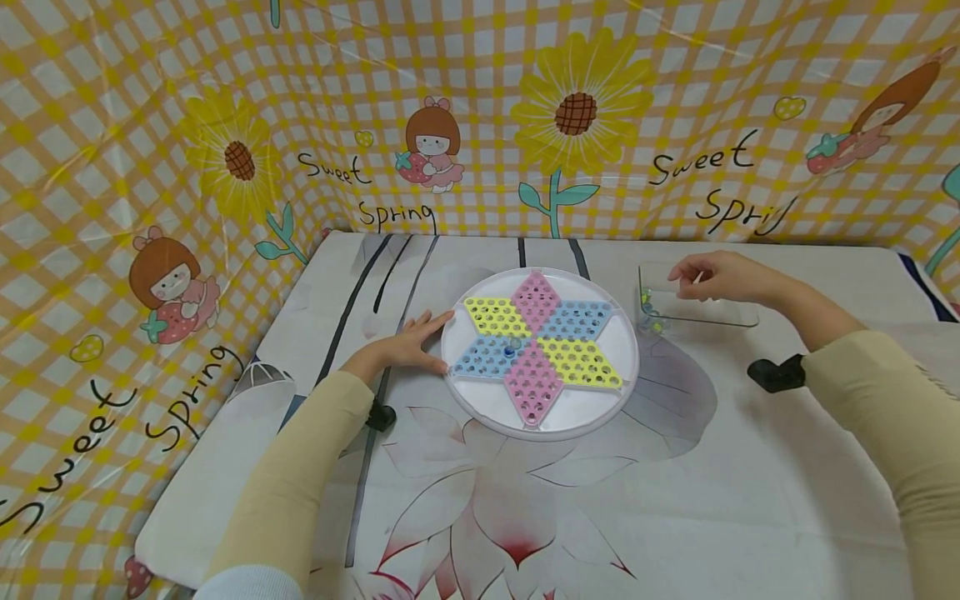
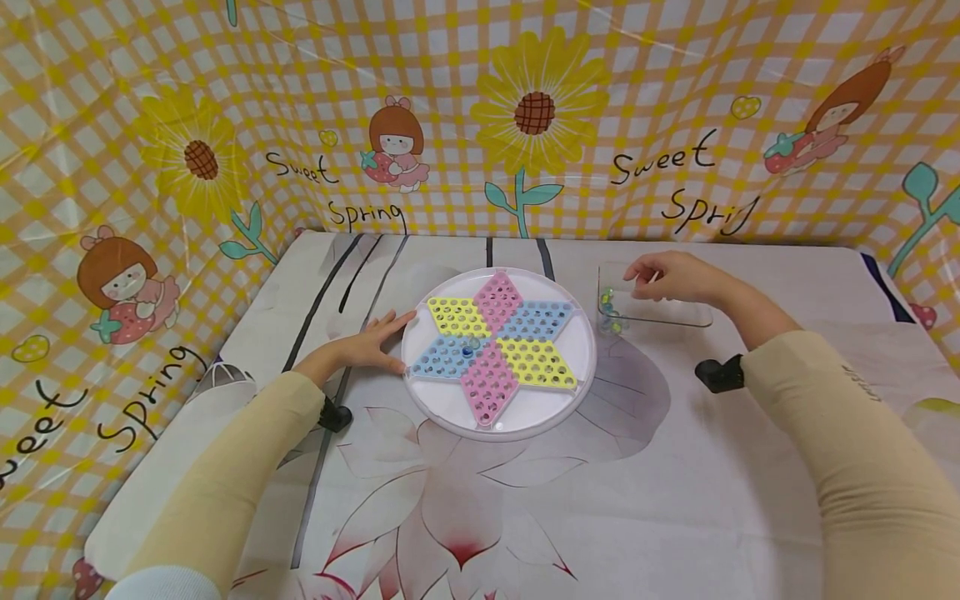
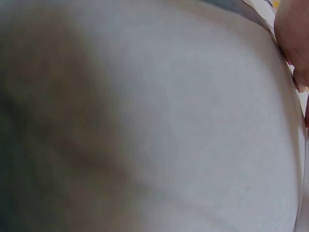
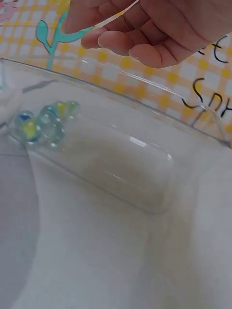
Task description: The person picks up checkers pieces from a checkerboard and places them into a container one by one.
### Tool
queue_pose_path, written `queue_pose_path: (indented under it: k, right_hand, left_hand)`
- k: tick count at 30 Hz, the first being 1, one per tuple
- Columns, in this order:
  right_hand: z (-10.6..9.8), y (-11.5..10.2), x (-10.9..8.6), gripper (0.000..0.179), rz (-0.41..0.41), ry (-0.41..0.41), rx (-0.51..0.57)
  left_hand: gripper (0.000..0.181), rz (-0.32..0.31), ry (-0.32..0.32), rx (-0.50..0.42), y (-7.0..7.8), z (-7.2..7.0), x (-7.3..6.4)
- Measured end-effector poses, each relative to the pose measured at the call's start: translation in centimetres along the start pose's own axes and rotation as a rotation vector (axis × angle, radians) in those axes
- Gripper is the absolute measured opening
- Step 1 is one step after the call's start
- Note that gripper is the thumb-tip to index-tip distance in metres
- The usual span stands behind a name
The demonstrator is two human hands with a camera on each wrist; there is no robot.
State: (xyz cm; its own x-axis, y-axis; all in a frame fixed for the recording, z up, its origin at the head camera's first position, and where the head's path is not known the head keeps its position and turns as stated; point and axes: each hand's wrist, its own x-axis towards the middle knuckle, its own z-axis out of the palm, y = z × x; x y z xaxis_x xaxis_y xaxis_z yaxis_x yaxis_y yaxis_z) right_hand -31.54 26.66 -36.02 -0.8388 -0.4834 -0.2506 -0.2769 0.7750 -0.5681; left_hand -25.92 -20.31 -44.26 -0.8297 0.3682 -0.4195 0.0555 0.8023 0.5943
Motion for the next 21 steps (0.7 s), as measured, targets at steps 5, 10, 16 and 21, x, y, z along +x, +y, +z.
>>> queue_pose_path:
  k: [5,10,16,21]
  right_hand:
    - [0.6,-1.9,0.6,0.03,-0.059,0.018,-0.041]
    - [1.5,-4.3,1.3,0.027,-0.117,0.001,-0.05]
    - [2.3,-7.1,2.2,0.029,-0.176,-0.017,-0.036]
    - [3.2,-8.7,3.3,0.033,-0.199,-0.043,-0.026]
  left_hand:
    - [0.096,0.006,-0.005,0.004,0.0,0.0,0.0]
    - [0.095,0.019,-0.006,0.008,-0.1,-0.1,0.0]
    - [0.096,0.022,-0.003,0.009,-0.2,-0.1,0.2]
    - [0.097,0.011,-0.004,0.011,-0.2,0.0,0.2]
